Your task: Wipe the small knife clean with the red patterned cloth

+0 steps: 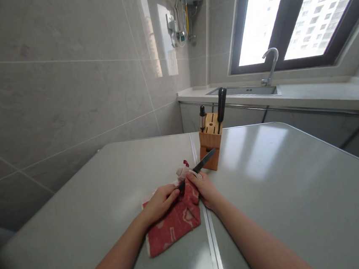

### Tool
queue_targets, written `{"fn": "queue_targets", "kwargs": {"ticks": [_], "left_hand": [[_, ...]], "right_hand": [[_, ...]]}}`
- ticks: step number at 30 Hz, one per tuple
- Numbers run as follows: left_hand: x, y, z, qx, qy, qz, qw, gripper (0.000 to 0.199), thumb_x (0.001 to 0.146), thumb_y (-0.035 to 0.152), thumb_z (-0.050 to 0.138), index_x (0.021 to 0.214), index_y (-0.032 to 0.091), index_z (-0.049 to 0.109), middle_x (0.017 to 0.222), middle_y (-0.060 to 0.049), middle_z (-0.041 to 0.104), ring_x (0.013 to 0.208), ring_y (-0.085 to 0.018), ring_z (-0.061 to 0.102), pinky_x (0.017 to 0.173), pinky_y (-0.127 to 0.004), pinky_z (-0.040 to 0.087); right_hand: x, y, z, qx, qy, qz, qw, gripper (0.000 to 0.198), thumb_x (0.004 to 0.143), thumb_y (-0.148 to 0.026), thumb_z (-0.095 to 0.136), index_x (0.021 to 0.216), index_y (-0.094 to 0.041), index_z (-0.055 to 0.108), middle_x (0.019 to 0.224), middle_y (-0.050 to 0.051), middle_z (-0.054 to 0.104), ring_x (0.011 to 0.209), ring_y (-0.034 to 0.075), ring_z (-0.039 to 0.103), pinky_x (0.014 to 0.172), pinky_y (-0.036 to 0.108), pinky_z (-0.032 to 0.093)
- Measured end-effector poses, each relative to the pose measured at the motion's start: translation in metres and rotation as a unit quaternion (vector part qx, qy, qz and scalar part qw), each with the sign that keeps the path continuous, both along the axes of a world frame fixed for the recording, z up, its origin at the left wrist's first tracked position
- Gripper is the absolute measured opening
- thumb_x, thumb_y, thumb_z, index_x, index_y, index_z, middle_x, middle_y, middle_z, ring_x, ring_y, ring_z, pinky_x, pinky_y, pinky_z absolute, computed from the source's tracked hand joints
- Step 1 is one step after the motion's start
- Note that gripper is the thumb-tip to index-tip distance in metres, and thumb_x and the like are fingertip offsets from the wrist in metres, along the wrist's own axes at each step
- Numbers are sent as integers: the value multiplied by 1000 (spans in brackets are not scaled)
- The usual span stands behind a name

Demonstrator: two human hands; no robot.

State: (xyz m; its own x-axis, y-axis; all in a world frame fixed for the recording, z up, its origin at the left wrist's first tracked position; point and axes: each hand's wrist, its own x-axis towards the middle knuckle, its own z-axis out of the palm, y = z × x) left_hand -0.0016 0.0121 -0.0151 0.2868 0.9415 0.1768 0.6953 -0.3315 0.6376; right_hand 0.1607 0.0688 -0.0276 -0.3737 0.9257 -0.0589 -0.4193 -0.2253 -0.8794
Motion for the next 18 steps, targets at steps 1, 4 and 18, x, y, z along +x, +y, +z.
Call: {"fn": "queue_targets", "kwargs": {"ticks": [1,4,18], "left_hand": [[0,0,0,-1,-1,0,1000,41,89,41,29,72,15,56,72,-1,58,66,-12,50,64,-22,37],[0,-1,1,-4,-5,-2,1000,40,89,40,29,72,15,56,72,-1,58,67,-13,51,64,-22,37],[0,0,-1,7,-6,-3,1000,38,89,39,32,72,15,57,72,-1,57,65,-11,50,62,-21,36]], "right_hand": [[0,0,0,-6,6,-1,1000,27,66,-38,67,79,-16,59,70,2,64,61,12,58,59,23,48],[0,2,1,-22,28,-2,999,26,67,-38,66,79,-16,59,70,1,64,59,11,58,60,23,49],[0,0,2,11,-49,-1,999,30,64,-41,68,81,-17,61,73,1,64,65,13,58,64,25,46]]}}
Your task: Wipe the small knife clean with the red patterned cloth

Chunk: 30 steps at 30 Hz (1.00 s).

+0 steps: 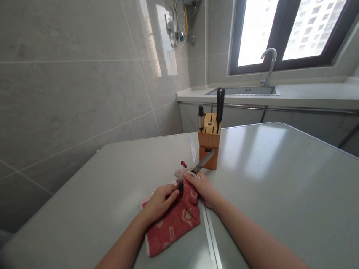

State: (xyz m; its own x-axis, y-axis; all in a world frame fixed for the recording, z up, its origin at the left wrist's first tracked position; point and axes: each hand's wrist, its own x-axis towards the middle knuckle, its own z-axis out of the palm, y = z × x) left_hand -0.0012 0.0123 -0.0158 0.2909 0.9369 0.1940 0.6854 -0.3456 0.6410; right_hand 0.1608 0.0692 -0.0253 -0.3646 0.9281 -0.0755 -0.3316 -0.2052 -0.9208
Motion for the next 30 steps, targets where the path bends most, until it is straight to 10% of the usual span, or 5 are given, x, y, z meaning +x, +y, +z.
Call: {"fn": "queue_targets", "kwargs": {"ticks": [30], "left_hand": [[0,1,1,-4,-26,-40,999,31,88,34,39,76,15,59,85,-3,62,74,-13,53,69,-22,37]], "right_hand": [[-2,-5,3,108,-89,26,990,39,69,-46,61,94,-16,61,90,6,64,84,19,57,80,32,43]]}}
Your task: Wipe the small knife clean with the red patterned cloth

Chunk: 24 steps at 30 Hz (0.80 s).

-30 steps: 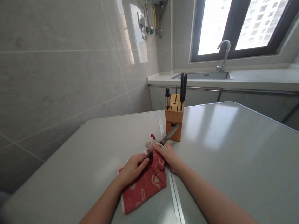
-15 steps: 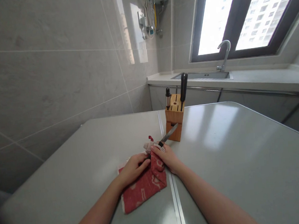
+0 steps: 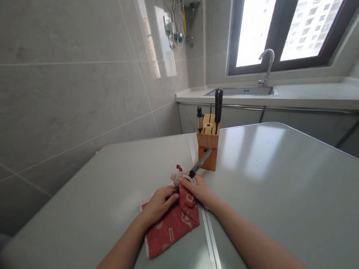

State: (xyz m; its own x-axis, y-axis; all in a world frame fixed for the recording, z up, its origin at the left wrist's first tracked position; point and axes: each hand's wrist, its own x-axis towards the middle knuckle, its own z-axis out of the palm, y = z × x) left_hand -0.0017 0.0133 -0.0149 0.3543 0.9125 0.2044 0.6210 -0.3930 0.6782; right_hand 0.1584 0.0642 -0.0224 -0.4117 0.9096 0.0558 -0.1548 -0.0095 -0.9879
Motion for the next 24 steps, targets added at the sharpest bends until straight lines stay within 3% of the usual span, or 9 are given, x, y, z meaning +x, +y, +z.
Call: {"fn": "queue_targets", "kwargs": {"ticks": [24], "left_hand": [[-1,1,-5,-1,20,21,1000,33,88,36,36,79,15,60,83,-4,62,73,-14,54,70,-23,39]], "right_hand": [[1,0,-2,21,-7,15,1000,33,65,-39,67,88,-17,59,87,4,64,82,18,58,77,32,44]]}}
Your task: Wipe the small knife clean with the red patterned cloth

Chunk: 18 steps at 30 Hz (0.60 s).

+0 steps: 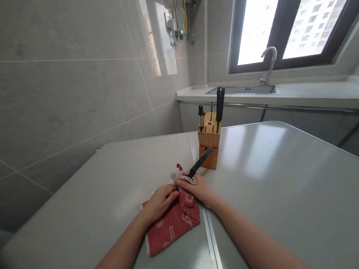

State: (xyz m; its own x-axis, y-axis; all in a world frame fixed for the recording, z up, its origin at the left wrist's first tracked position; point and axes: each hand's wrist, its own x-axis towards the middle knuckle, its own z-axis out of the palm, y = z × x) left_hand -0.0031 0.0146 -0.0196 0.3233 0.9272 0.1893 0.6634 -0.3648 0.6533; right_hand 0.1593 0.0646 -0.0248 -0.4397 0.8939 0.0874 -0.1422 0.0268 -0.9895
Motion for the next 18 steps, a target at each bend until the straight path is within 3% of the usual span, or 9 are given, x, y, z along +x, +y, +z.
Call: {"fn": "queue_targets", "kwargs": {"ticks": [6,12,18], "left_hand": [[-1,0,0,4,-8,-7,1000,36,88,40,35,83,15,61,86,-5,63,76,-15,55,72,-23,40],[0,0,1,2,-9,-10,1000,35,88,38,36,84,15,62,87,-5,63,77,-15,55,74,-24,40],[-2,1,-2,2,2,-8,1000,35,88,38,37,81,15,62,84,-5,63,74,-15,54,70,-24,39]], "right_hand": [[0,-2,5,35,-5,56,998,31,66,-36,67,89,-17,60,90,5,64,86,18,58,80,33,44],[0,0,3,64,-32,46,996,29,64,-36,68,85,-16,61,83,3,64,79,18,57,74,31,44],[0,-4,10,61,-10,83,995,28,64,-31,68,90,-19,62,84,2,64,80,17,57,75,30,43]]}}
